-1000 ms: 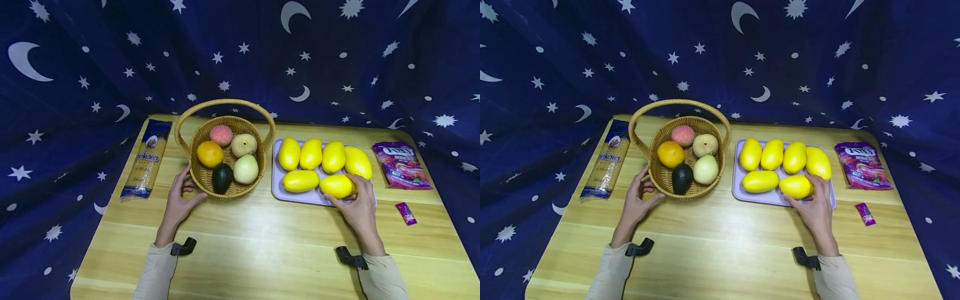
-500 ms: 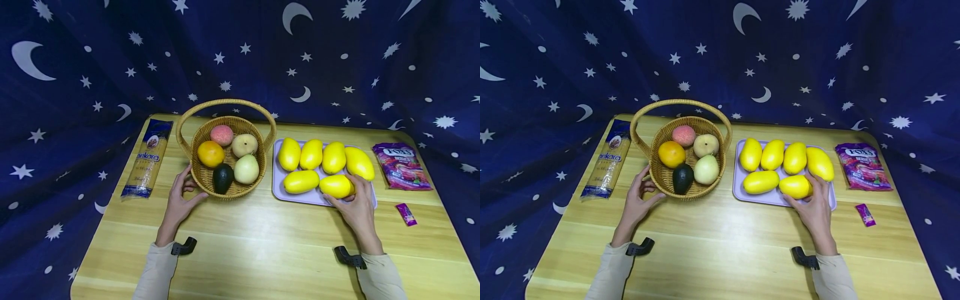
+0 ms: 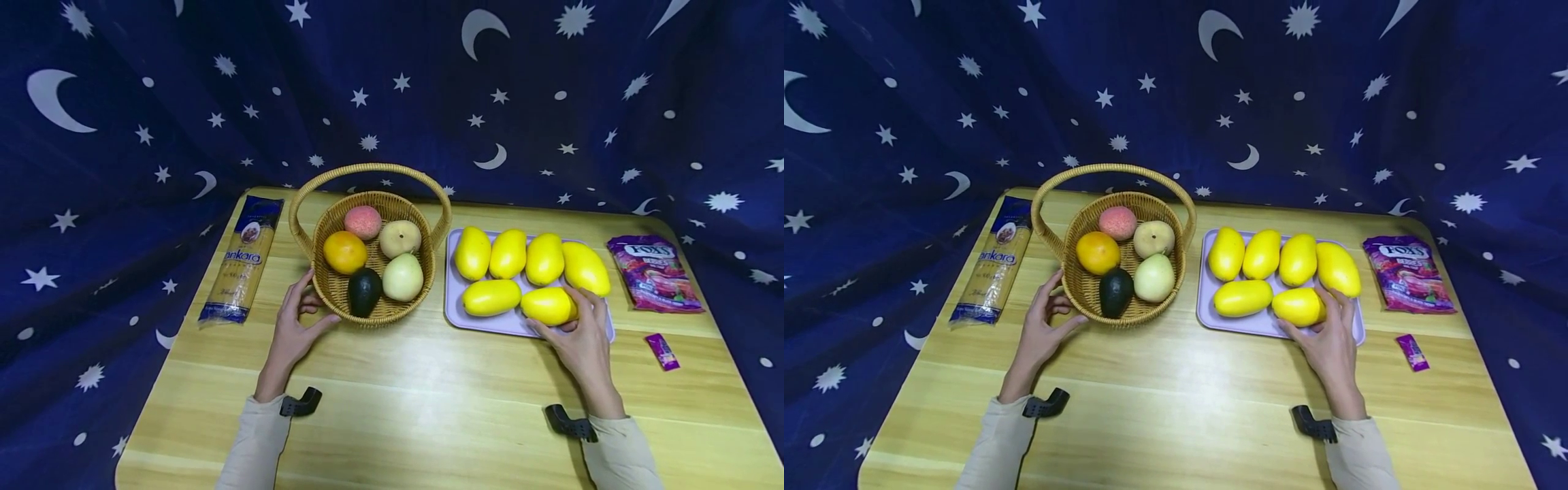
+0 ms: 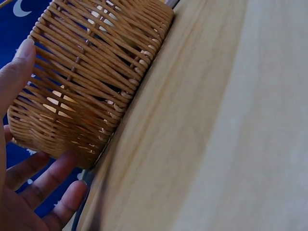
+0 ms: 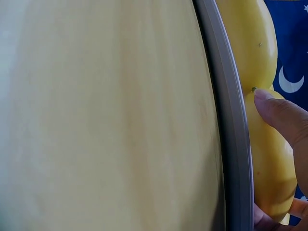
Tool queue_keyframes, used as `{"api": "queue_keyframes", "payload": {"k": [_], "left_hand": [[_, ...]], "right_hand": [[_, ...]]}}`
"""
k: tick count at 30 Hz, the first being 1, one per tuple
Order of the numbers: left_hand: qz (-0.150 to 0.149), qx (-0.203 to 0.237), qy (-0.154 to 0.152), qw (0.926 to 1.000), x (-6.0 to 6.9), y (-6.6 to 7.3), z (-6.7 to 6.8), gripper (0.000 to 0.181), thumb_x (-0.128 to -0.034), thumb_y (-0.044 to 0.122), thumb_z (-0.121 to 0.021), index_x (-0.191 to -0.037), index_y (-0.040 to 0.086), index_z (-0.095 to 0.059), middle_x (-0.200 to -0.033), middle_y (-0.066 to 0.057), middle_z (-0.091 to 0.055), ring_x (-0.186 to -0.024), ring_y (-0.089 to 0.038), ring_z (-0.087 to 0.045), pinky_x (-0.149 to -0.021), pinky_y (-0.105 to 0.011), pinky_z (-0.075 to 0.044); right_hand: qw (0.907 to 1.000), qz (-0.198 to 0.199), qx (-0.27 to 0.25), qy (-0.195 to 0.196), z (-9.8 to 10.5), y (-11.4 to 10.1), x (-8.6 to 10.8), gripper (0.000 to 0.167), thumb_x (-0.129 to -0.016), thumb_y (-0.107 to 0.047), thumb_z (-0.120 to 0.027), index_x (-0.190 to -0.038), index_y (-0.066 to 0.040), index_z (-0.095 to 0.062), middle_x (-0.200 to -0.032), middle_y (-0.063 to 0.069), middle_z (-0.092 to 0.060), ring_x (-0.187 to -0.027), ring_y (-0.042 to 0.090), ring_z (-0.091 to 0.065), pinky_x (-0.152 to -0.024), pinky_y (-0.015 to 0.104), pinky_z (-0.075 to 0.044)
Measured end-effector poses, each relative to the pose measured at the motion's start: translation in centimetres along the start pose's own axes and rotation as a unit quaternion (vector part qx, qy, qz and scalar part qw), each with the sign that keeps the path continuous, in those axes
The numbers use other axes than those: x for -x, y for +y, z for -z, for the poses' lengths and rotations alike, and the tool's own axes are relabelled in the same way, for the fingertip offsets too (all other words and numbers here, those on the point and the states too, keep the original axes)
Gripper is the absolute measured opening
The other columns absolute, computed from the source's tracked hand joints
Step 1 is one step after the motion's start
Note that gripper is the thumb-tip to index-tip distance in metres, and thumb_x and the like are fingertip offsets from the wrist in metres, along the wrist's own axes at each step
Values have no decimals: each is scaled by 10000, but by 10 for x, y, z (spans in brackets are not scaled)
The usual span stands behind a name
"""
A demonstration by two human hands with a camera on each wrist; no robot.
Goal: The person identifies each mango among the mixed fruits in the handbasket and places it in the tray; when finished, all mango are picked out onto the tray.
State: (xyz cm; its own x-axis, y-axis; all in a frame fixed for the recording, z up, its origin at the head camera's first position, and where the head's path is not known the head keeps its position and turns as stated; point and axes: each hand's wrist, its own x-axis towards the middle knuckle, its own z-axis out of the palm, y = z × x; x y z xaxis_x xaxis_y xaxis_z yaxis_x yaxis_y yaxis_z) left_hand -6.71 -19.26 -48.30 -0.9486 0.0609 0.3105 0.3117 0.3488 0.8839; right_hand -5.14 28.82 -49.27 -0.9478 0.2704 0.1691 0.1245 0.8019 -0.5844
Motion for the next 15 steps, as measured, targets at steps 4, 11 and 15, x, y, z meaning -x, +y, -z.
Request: {"api": "queue_keyframes", "payload": {"k": [4,11,15], "left_hand": [[-37,-25,-18,10000,-1,-1,0,918,-722,-59,-824,-1499,-9,-338,-1268,-275,-514,-929,-426,-593,-783,-437,-542],[51,-32,43,10000,0,-24,-4,952,-712,-50,-835,-1517,67,-342,-1295,-226,-524,-944,-383,-610,-786,-414,-533],[190,-68,55,9998,0,-37,-4,966,-725,11,-849,-1528,197,-345,-1313,-145,-539,-967,-285,-626,-807,-356,-532]], "right_hand": [[10000,-28,-29,18,-1,0,1,866,-731,-288,-879,-1458,-119,-439,-1444,175,-322,-856,206,-452,-648,100,-326],[10000,-25,-41,32,-1,1,2,878,-728,-275,-881,-1466,-119,-432,-1453,169,-319,-822,195,-448,-641,61,-316],[10000,-19,-71,15,0,2,2,887,-727,-276,-882,-1470,-117,-423,-1462,173,-311,-824,204,-454,-641,49,-307]]}}
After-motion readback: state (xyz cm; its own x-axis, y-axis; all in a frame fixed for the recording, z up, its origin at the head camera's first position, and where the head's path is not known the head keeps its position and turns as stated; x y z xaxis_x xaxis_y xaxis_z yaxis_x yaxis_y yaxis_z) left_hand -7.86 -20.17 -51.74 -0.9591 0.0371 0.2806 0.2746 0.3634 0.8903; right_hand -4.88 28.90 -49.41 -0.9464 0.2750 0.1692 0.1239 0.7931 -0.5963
